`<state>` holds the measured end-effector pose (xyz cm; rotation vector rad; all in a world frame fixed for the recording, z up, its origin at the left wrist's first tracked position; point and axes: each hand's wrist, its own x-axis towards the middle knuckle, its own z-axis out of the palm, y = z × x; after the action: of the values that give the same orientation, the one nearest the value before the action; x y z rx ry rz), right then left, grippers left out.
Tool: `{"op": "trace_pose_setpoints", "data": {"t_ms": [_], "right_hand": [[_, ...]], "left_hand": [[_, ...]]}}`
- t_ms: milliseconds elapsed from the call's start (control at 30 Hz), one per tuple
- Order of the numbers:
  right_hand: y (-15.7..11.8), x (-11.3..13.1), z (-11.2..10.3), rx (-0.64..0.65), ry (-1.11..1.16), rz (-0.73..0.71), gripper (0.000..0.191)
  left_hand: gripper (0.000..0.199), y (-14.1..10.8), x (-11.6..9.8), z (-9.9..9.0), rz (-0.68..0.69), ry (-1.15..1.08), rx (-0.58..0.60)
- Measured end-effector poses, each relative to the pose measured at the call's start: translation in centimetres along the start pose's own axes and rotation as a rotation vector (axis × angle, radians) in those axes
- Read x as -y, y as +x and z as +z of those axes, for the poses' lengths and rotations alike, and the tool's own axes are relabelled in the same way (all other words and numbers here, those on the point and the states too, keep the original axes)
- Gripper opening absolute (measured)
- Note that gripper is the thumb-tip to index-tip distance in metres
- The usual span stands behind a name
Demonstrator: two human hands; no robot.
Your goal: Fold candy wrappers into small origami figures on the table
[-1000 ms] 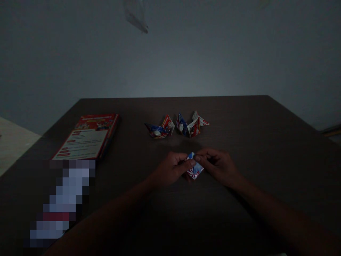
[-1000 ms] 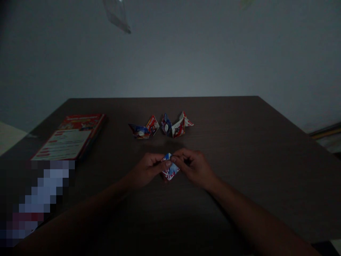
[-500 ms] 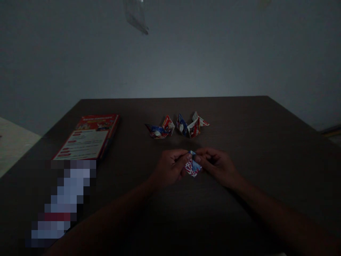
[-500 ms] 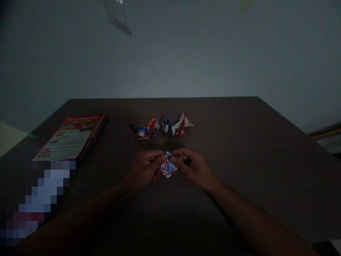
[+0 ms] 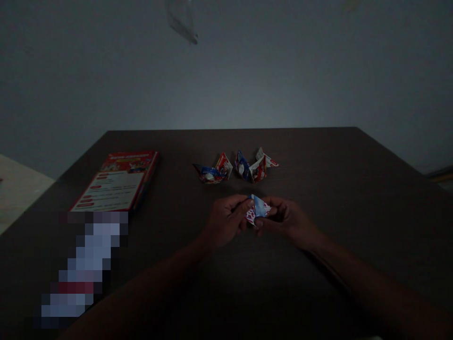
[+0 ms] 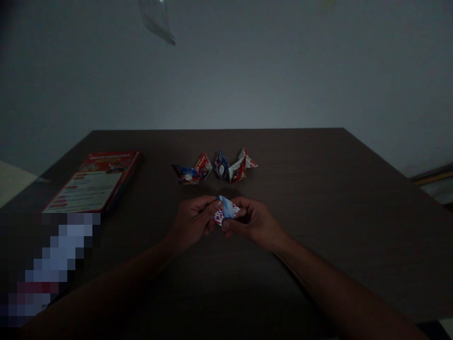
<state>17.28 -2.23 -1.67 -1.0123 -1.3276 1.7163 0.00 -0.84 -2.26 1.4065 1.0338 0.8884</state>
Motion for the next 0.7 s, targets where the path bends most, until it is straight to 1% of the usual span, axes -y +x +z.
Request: {"op": "trace_pose_setpoints", "data": {"t_ms": [233,333,400,567,633,700], "right_hand": [[0.0,-0.1,0.2,0.001,0.026,-0.016,0.035],[0.0,-0.4,-0.1,0.005,-0.022,-0.024,0.034],[0.1,-0.5,-0.4,-0.016,-0.100,-0.062,0.029],[0.2,-0.3,-1.0,-0.153,-0.344,-0.186,0.019],[0.2,-0.2,-1.1,-0.200,-0.443,-0.228,0.019],[0.2,-0.2,-1.0,-0.231,-0.507,-0.265,0.018]], "left_hand": [[0.034,0.0,0.1,0.0,-0.013,-0.085,-0.001],[0.033,0.1,0.4,-0.2,-0.007,-0.081,0.018],[0.032,0.2,0.6,-0.4,0.041,0.015,0.038],[0.027,0.3,0.4,-0.8,0.266,0.389,0.121],[0.025,0.3,0.2,-0.8,0.321,0.447,0.136],[0.023,0.4,0.1,-0.7,0.342,0.460,0.109]]}}
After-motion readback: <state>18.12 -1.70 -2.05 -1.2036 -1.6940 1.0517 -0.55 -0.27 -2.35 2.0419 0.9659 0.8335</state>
